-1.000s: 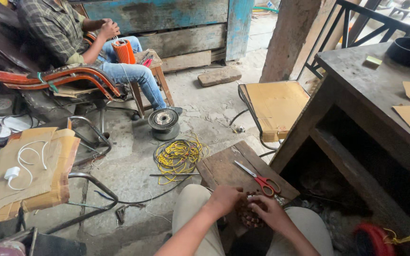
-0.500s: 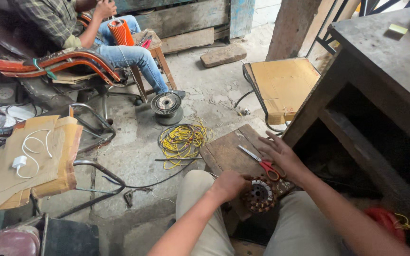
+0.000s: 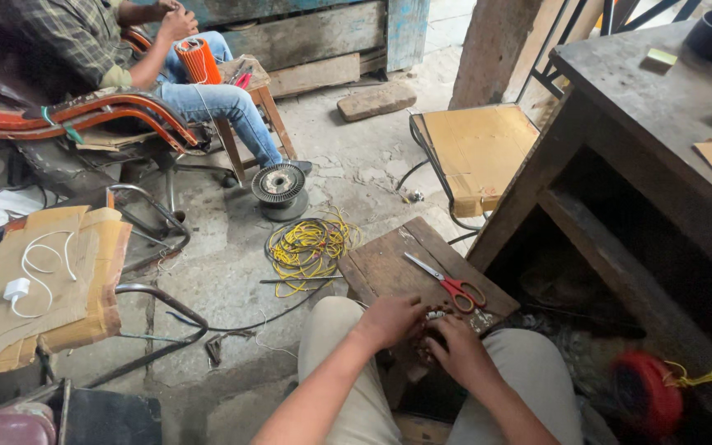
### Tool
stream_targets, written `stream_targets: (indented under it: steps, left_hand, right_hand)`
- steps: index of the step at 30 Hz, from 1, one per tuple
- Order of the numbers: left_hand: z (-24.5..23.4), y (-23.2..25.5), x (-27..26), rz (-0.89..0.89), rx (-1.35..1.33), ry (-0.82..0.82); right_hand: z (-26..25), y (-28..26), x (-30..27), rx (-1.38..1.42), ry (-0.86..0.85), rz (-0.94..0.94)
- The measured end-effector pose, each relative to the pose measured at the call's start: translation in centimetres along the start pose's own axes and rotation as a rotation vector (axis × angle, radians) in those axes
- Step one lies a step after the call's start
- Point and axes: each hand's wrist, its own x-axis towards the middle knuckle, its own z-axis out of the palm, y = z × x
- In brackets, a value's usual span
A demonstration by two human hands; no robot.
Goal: The person winds white wire around the slots of a motor stator, repeatedly threading and pulling the wire through the slots. They use red-handled scissors to cut the wire and continue winding. Another person in the background also winds wire on a separate spool.
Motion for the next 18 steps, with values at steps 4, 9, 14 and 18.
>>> stream_targets:
  steps: [4, 9, 14, 18]
  left_hand:
    - [-0.2, -0.7, -0.2, 0.108, -0.005, 0.098]
    - [-0.4, -0.9, -0.4, 0.101, -0.022, 0.044]
    - [-0.5, -0.5, -0.4, 0.138, -0.026, 0.074]
    - [-0.5, -0.6, -0.2, 0.081, -0.031, 0.0]
  right_hand:
    - [-0.3, -0.6, 0.0, 0.003, 0.044, -0.051]
    - [-0.9, 0.0, 0.8, 0.069, -0.055, 0.025]
    - [-0.2, -0.8, 0.7, -0.041, 0.028, 0.017]
    - [-0.3, -1.1, 1.1, -0.058, 0.03, 0.045]
